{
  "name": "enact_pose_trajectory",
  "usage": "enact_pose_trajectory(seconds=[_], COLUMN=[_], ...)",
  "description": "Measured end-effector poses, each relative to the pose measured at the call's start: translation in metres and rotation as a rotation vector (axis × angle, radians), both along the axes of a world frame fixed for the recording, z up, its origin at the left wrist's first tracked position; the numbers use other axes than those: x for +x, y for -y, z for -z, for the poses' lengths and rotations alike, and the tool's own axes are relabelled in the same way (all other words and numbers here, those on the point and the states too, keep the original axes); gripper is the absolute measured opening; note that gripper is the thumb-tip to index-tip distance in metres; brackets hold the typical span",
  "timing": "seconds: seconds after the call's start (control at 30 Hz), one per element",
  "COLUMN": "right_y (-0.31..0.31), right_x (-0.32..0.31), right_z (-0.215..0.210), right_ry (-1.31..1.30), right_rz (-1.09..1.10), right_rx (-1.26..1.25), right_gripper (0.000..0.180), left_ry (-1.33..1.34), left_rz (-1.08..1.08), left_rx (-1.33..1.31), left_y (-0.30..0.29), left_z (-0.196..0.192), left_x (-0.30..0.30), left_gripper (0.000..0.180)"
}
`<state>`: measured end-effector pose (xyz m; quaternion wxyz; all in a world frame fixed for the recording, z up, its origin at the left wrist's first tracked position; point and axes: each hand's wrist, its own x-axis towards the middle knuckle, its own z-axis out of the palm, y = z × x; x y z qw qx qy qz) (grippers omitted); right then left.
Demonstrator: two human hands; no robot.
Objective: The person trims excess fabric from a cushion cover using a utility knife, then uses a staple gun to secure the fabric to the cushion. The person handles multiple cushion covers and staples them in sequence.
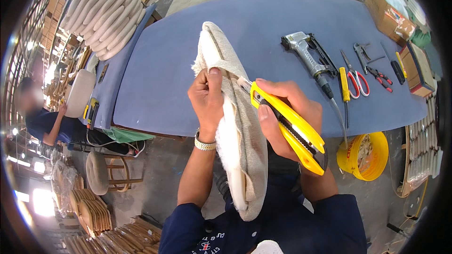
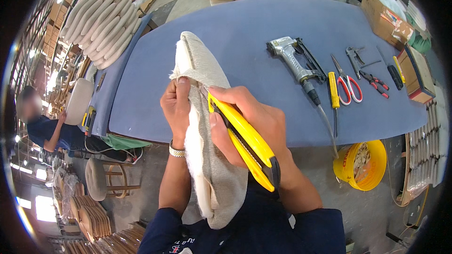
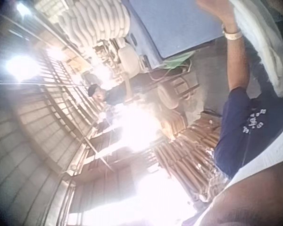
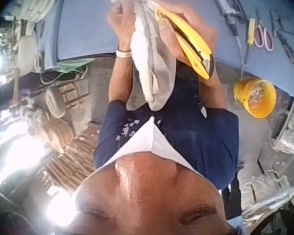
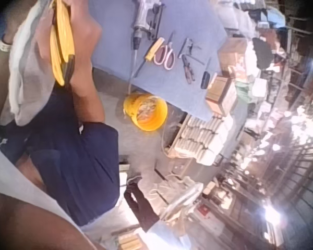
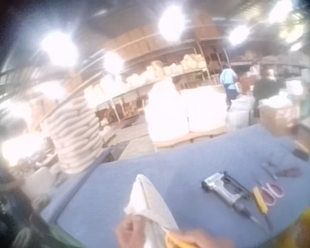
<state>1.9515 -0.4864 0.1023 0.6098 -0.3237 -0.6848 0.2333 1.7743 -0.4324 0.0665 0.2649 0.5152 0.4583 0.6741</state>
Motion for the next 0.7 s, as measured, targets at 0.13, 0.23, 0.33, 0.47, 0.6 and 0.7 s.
enact_pose_trajectory(seconds=[0.13,0.23,0.33,0.47,0.6,0.7], right_y=[-0.012,-0.015,-0.018,-0.019,-0.015,-0.007], right_x=[-0.012,-0.012,-0.009,-0.004,-0.005,-0.003], right_z=[0.001,0.000,0.002,0.002,0.005,0.002], right_ry=[0.041,0.071,0.070,0.062,0.059,0.076], right_rz=[0.036,0.072,0.044,0.010,0.038,0.040], right_rx=[0.048,0.007,-0.025,-0.048,-0.032,-0.085], right_gripper=[0.027,0.025,0.025,0.024,0.025,0.026], left_ry=[-0.001,-0.018,-0.057,-0.046,-0.012,-0.011], left_rz=[0.036,0.050,0.074,0.056,0.044,0.008], left_rx=[0.058,0.059,0.039,0.040,0.071,0.100], left_y=[-0.004,-0.005,-0.005,-0.006,-0.006,-0.004], left_z=[0.000,0.005,0.008,0.010,0.009,0.010], left_x=[0.013,0.014,0.010,0.015,0.021,0.025], left_gripper=[0.037,0.039,0.030,0.030,0.035,0.038])
